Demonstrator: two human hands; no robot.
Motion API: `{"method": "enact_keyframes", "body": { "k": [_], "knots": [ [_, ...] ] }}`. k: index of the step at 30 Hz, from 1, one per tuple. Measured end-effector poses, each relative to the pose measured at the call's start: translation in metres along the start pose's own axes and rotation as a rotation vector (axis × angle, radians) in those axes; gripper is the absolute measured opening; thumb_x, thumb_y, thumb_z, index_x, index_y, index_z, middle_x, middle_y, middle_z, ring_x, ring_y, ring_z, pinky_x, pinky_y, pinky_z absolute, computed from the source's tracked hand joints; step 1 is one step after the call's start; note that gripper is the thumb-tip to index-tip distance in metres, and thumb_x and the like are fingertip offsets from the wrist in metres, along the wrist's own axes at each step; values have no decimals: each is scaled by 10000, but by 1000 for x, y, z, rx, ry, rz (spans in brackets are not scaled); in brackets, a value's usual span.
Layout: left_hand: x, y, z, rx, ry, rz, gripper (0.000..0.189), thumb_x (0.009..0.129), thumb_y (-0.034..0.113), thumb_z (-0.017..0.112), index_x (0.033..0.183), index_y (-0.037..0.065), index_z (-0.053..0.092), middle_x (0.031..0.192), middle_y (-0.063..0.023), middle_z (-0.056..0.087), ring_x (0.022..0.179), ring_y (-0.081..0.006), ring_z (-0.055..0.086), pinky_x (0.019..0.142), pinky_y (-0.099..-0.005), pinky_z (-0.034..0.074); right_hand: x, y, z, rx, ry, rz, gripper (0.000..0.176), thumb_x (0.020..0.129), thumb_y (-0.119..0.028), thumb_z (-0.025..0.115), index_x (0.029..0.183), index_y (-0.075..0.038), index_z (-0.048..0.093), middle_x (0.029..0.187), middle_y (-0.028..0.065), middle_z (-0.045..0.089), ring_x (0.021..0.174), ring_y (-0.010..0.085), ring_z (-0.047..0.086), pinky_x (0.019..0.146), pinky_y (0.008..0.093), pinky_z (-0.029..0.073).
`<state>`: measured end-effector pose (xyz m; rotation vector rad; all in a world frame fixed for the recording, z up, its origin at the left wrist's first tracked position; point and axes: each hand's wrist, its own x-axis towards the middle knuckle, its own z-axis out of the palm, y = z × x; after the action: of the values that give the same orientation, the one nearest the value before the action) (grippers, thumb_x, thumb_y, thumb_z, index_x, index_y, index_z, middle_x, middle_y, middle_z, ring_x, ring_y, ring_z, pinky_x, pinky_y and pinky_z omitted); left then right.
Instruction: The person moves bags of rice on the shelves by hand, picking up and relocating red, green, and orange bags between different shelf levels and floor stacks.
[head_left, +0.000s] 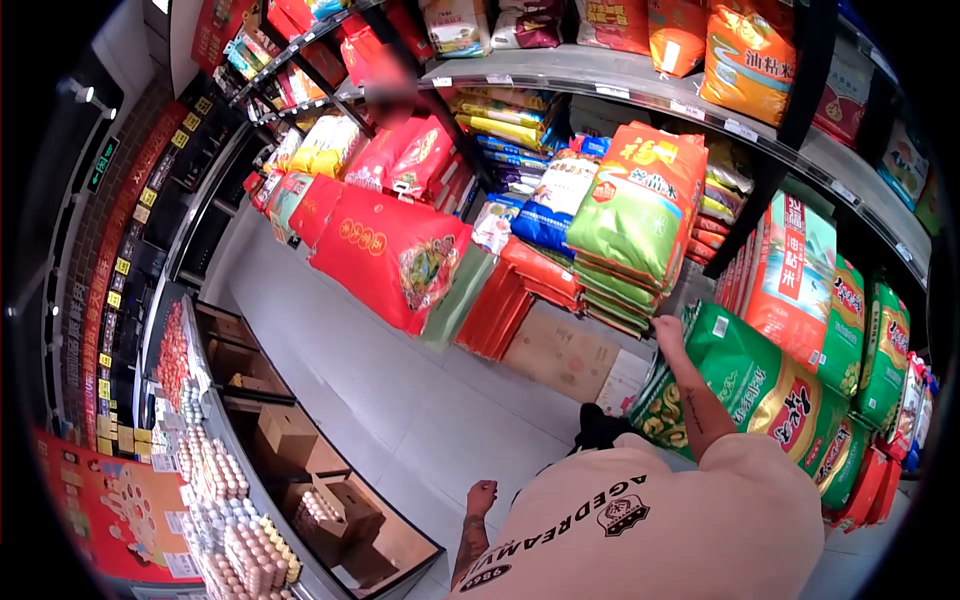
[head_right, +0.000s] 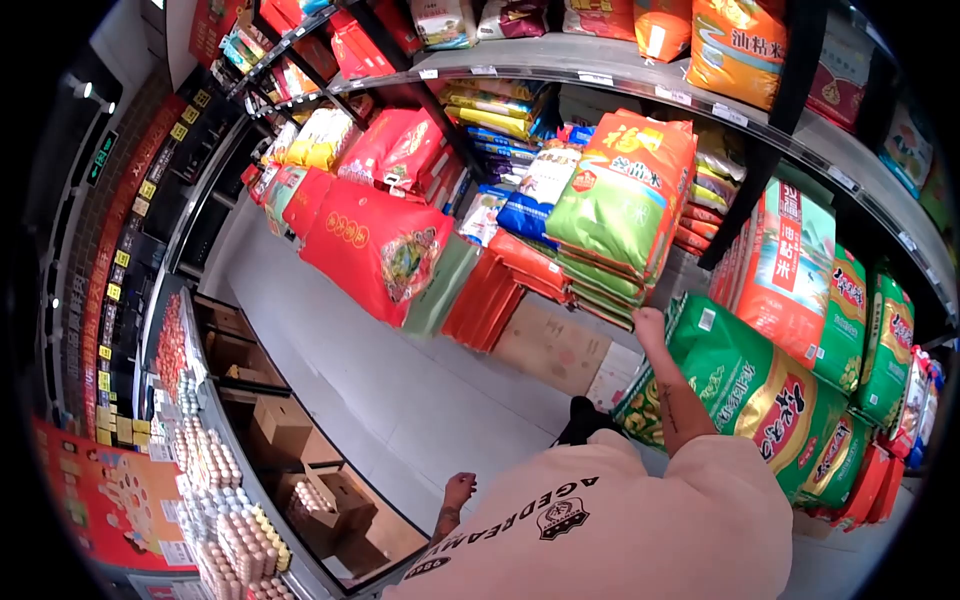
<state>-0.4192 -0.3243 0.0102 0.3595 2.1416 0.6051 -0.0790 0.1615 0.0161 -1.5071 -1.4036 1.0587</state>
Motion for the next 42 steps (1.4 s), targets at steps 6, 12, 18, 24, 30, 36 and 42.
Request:
{"method": "enact_keyframes", "body": {
  "k": [6, 12, 18, 24, 30, 36, 42],
  "knots": [
    [68, 54, -28, -71, 23, 31, 309, 792, 274, 591, 906, -8, 642, 737, -106, 667, 622, -176, 646, 613, -296, 520, 51, -6, 38, -65, 106, -53, 294, 750, -111, 579, 497, -12, 466, 450, -3, 397, 451, 79, 360, 430, 307, 306],
    [189, 144, -36, 123, -142, 257, 305, 806, 285, 579, 869, -5, 650, 730, -108, 666, 636, -179, 647, 620, -306, 515, 60, -22, 9, -160, 283, 48, 313, 747, -129, 582, 495, -15, 434, 445, 9, 364, 450, 85, 351, 429, 319, 300],
    [307, 310, -37, 199, -302, 634, 269, 840, 255, 553, 893, 9, 647, 743, -137, 656, 642, -214, 639, 633, -330, 498, 30, -39, -10, -145, 525, 163, 338, 766, -148, 600, 496, -36, 432, 465, -6, 391, 460, 87, 368, 444, 312, 307],
    [368, 489, -42, 286, -367, 1032, 260, 861, 254, 554, 912, 10, 630, 714, -156, 615, 668, -228, 614, 621, -323, 470, 6, -57, 3, -61, 741, 222, 327, 777, -144, 597, 501, -35, 461, 478, -25, 419, 462, 80, 376, 448, 289, 314],
    [376, 563, -7, 218, -408, 1075, 228, 861, 216, 564, 892, -1, 624, 717, -103, 617, 667, -180, 586, 640, -310, 464, -6, -66, 5, -59, 825, 321, 341, 793, -145, 609, 500, -45, 465, 476, -14, 431, 455, 84, 377, 445, 281, 308],
    [292, 572, 53, 149, -587, 1129, 196, 861, 138, 555, 969, -12, 621, 738, -69, 609, 677, -104, 549, 640, -242, 452, 40, -44, -20, 80, 829, 325, 350, 820, -148, 592, 506, -65, 463, 473, -12, 432, 430, 81, 375, 415, 265, 288],
    [222, 603, 105, 168, -412, 1242, 200, 834, 64, 560, 1020, -5, 586, 933, -130, 561, 845, -205, 570, 688, -282, 478, 163, -64, -78, -26, 740, 74, 375, 832, -204, 597, 538, -23, 450, 474, 19, 422, 451, 100, 396, 441, 302, 323]
  ]
}}
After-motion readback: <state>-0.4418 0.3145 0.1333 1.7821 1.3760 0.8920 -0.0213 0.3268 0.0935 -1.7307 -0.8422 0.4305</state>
